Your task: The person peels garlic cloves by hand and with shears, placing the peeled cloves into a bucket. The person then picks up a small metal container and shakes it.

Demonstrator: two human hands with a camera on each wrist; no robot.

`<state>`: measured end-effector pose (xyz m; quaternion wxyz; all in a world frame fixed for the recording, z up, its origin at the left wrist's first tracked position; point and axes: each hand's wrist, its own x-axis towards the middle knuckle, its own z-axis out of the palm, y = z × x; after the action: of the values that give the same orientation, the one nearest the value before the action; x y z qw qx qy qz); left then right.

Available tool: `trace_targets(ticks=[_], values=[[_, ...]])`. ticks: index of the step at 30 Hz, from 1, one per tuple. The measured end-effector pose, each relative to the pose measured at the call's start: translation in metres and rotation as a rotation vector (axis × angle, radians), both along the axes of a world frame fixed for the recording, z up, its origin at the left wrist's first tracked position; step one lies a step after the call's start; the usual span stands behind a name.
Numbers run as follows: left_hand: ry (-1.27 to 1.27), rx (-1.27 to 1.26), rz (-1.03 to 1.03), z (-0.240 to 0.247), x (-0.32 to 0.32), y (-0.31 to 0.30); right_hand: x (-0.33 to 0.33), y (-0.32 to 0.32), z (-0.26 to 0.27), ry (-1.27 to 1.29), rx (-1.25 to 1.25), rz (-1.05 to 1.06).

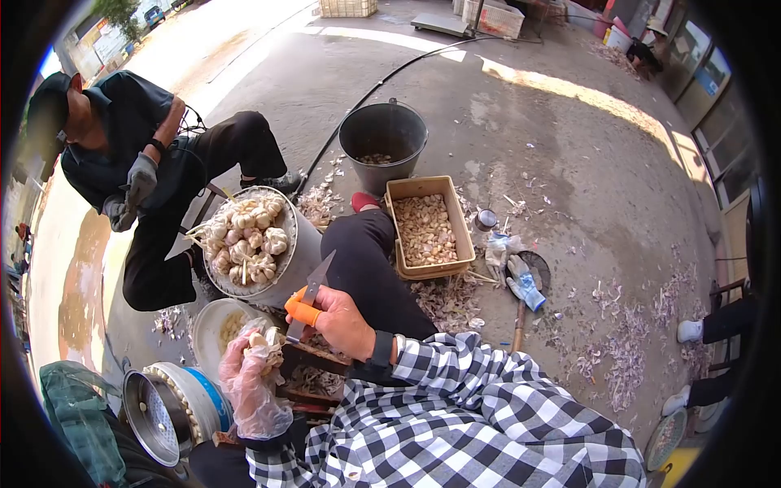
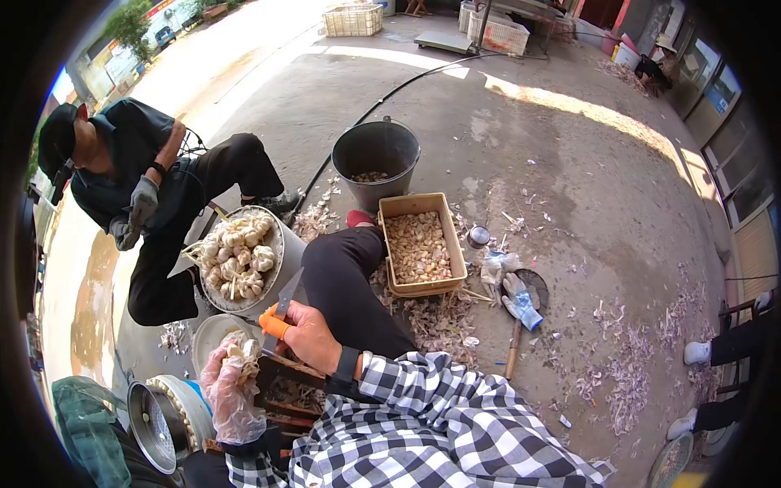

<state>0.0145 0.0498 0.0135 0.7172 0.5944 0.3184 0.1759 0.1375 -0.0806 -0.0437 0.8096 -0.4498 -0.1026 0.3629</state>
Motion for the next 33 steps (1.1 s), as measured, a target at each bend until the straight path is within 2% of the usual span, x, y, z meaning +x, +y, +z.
trace_targets(ticks=[5, 6, 9, 11, 15, 17, 19, 23, 25, 26, 28, 29, 31, 33], values=[[-0.126, 0.008, -0.004, -0.014, 0.001, -0.003, 0.000, -0.003, 0.006, 0.012, 0.044, -0.060], [-0.127, -0.032, -0.030, -0.007, 0.001, -0.004, 0.002, -0.008, 0.012, -0.020, 0.060, -0.052], [-0.066, 0.067, -0.105, -0.004, -0.002, -0.003, 0.002, -0.010, 0.025, -0.039, 0.171, -0.102], [-0.040, 0.124, -0.162, 0.012, -0.002, -0.008, 0.005, -0.012, 0.035, -0.082, 0.215, -0.076], [-0.103, 0.155, -0.213, 0.009, -0.006, -0.003, 0.005, -0.011, 0.038, -0.115, 0.191, 0.036], [-0.139, 0.351, -0.312, 0.007, -0.006, -0.001, 0.004, -0.007, 0.037, -0.103, 0.192, 0.087], [-0.111, 0.372, -0.324, 0.009, -0.006, -0.001, 0.002, -0.005, 0.034, -0.113, 0.167, 0.062], [-0.138, 0.448, -0.374, 0.008, -0.010, -0.001, 0.003, -0.005, 0.040, -0.003, 0.098, 0.139], [-0.173, 0.277, -0.350, 0.013, -0.011, -0.004, 0.003, -0.004, 0.040, -0.046, 0.095, 0.115], [-0.172, 0.277, -0.347, 0.011, -0.011, -0.004, 0.003, -0.002, 0.041, -0.045, 0.096, 0.118], [-0.146, -0.040, -0.278, 0.006, -0.013, -0.005, 0.003, 0.002, 0.041, 0.060, 0.083, 0.116], [-0.145, -0.040, -0.275, 0.006, -0.013, -0.007, 0.004, 0.004, 0.039, 0.061, 0.083, 0.119], [-0.169, -0.281, -0.109, 0.008, -0.011, -0.013, 0.005, 0.007, 0.033, 0.145, 0.070, 0.079], [-0.179, -0.253, -0.093, 0.002, -0.011, -0.015, 0.002, 0.009, 0.035, 0.120, 0.060, 0.043]])
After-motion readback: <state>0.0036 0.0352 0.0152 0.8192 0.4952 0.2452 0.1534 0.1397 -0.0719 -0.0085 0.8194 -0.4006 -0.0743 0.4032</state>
